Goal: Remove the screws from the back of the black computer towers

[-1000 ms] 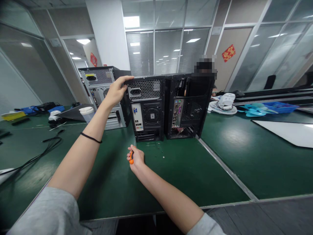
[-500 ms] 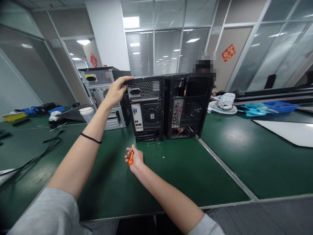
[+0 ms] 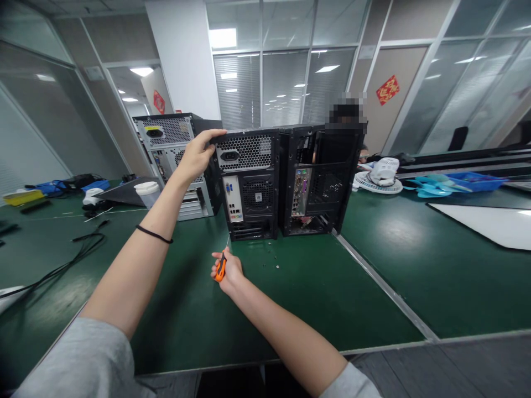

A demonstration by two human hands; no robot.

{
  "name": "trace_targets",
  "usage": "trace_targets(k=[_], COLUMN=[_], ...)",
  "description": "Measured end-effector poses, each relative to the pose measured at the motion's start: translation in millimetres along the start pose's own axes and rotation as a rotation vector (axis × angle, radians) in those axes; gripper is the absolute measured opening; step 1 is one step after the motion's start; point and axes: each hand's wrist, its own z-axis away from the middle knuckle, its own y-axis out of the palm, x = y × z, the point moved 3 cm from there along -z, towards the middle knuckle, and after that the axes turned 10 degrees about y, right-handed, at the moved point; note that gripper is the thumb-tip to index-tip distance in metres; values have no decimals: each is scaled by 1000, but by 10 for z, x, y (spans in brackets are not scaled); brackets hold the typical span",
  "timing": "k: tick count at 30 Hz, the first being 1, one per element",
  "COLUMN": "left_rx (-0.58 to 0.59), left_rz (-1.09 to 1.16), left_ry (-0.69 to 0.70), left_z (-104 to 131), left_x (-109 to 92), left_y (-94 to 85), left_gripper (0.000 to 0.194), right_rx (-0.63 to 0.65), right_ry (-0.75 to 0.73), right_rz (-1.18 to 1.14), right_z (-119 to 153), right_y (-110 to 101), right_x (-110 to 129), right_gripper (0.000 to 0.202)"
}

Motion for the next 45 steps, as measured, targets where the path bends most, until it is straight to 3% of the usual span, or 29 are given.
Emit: trace_targets(k=[26, 32, 45], left_rx=[26, 9, 12], left_rz=[17, 12, 8], left_ry=[1, 4, -3], left_z=[7, 8, 5], left_x=[8, 7, 1], left_y=[9, 6, 7], left_gripper=[46, 45, 45], right_rx=[37, 83, 55], right_ry=[-85, -77, 31], right_rz=[-125, -147, -47], right_z=[15, 6, 4], right_y=[-1, 3, -27], right_x=[34, 32, 12], right_gripper=[42, 43, 41])
